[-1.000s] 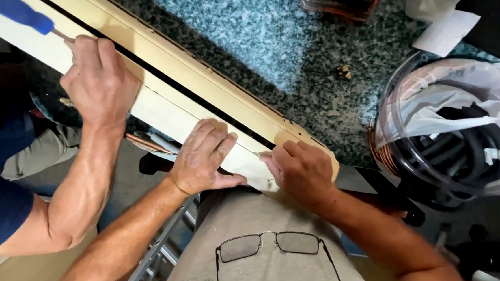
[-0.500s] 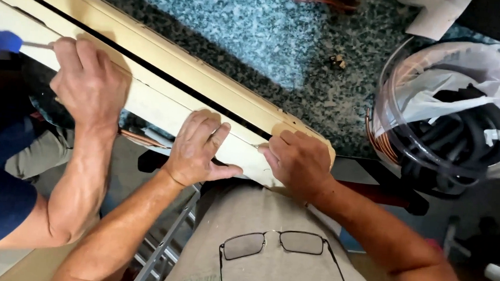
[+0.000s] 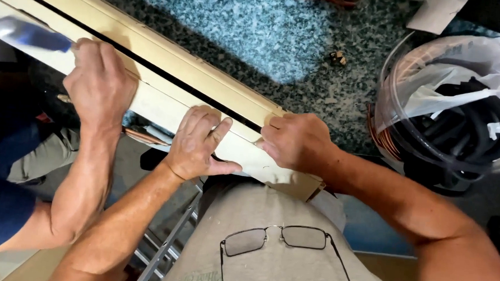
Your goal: Disassembling the outer casing of an indoor air conditioning unit using a screwdriver to pry open plastic clips.
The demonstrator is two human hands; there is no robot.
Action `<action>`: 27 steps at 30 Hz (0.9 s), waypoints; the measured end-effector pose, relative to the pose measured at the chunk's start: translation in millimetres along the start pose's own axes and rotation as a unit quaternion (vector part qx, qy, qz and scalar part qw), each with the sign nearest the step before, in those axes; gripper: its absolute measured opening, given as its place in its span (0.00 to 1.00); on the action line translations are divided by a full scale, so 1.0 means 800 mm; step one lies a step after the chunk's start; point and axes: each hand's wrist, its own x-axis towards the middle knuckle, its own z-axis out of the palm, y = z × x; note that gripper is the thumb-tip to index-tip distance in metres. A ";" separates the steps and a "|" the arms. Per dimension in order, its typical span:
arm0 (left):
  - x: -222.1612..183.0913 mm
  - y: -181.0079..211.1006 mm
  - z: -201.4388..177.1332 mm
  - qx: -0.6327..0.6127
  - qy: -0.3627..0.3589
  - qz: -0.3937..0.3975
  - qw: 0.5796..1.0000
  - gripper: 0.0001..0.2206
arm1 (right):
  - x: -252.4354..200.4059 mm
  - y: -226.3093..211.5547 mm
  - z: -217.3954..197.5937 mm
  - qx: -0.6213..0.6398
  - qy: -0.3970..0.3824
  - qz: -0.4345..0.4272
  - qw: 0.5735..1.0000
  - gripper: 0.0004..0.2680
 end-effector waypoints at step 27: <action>0.001 0.007 0.001 0.005 -0.004 0.009 1.000 0.42 | -0.040 0.027 -0.016 -0.015 -0.016 -0.105 0.994 0.10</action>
